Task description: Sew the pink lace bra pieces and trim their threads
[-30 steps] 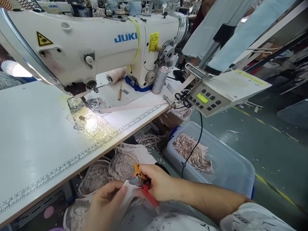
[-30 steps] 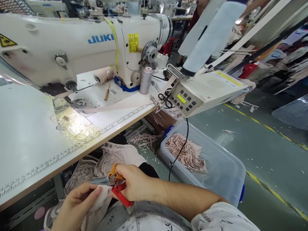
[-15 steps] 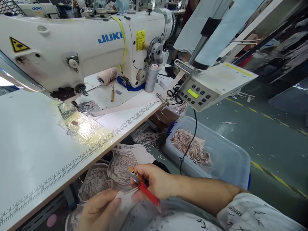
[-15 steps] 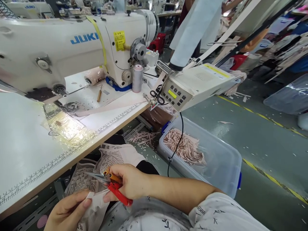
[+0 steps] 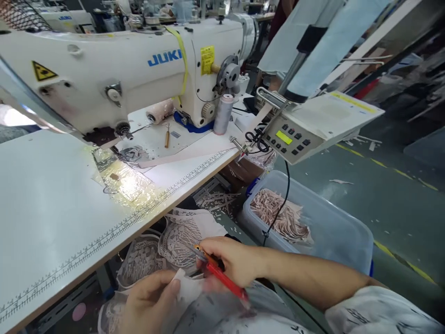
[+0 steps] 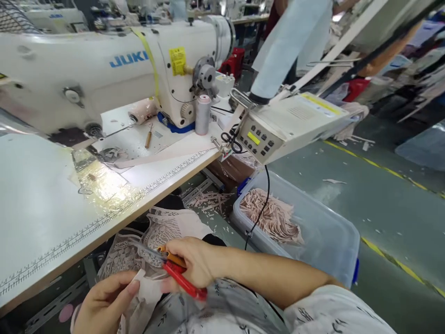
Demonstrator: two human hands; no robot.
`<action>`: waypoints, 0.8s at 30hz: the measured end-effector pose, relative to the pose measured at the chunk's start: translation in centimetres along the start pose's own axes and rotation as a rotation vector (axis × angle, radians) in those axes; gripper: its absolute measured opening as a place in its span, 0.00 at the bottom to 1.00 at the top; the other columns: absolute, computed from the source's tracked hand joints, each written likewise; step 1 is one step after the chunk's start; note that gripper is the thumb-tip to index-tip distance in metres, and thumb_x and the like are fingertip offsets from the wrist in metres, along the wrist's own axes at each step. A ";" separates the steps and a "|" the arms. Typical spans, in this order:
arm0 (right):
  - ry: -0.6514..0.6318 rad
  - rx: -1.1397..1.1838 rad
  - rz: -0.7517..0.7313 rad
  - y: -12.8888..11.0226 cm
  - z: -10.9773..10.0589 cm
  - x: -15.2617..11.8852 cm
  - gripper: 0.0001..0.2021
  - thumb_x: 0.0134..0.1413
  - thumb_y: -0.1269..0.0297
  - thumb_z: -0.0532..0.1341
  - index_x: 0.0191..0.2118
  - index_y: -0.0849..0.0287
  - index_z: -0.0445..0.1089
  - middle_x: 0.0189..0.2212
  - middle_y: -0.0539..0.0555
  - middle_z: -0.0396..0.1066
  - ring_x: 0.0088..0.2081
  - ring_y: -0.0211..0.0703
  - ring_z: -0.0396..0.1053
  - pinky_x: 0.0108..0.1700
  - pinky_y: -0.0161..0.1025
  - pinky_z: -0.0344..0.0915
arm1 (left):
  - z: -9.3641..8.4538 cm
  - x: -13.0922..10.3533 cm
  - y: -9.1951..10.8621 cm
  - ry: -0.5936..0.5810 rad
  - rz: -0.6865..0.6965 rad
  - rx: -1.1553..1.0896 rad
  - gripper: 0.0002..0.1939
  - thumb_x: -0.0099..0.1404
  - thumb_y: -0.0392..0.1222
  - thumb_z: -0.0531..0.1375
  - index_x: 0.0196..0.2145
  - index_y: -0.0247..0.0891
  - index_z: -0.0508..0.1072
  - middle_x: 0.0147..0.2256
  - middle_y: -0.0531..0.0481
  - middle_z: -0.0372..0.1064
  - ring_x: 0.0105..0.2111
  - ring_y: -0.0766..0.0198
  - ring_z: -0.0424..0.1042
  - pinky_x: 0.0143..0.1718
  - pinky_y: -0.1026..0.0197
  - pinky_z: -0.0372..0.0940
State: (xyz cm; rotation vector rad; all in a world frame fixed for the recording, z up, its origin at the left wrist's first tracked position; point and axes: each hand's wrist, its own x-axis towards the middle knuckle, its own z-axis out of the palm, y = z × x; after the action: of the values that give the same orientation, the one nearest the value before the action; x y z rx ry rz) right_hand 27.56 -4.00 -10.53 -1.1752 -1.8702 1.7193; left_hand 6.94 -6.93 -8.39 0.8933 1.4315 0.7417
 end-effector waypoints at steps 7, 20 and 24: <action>-0.420 -0.483 -0.042 1.3 -3.0 -0.6 0.28 0.36 0.37 0.63 0.26 0.56 0.51 0.25 0.48 0.56 0.25 0.36 0.51 0.28 0.35 0.52 | 0.2 0.9 -1.0 -0.128 -0.006 -0.063 0.14 0.47 0.49 0.68 0.20 0.34 0.77 0.20 0.48 0.70 0.21 0.67 0.63 0.23 0.68 0.58; -0.310 -0.659 0.039 -0.5 -2.1 -1.4 0.21 0.47 0.44 0.59 0.24 0.57 0.55 0.21 0.46 0.54 0.22 0.34 0.47 0.24 0.33 0.47 | 0.5 0.9 -0.3 -0.032 0.017 -0.097 0.13 0.46 0.45 0.65 0.15 0.33 0.71 0.16 0.53 0.59 0.18 0.71 0.54 0.21 0.67 0.48; -0.281 -0.667 0.112 -1.1 -2.0 -1.5 0.21 0.45 0.45 0.61 0.23 0.57 0.54 0.20 0.46 0.54 0.21 0.34 0.47 0.23 0.33 0.45 | 0.5 0.9 -0.5 -0.035 -0.002 -0.140 0.13 0.46 0.45 0.64 0.15 0.33 0.70 0.15 0.54 0.56 0.18 0.72 0.51 0.20 0.67 0.46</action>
State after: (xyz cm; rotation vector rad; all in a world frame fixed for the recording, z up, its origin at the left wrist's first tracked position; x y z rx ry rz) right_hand 29.53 -3.79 -8.65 -1.3250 -2.7290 1.3993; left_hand 7.41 -6.46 -9.26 0.7930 1.3325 0.8102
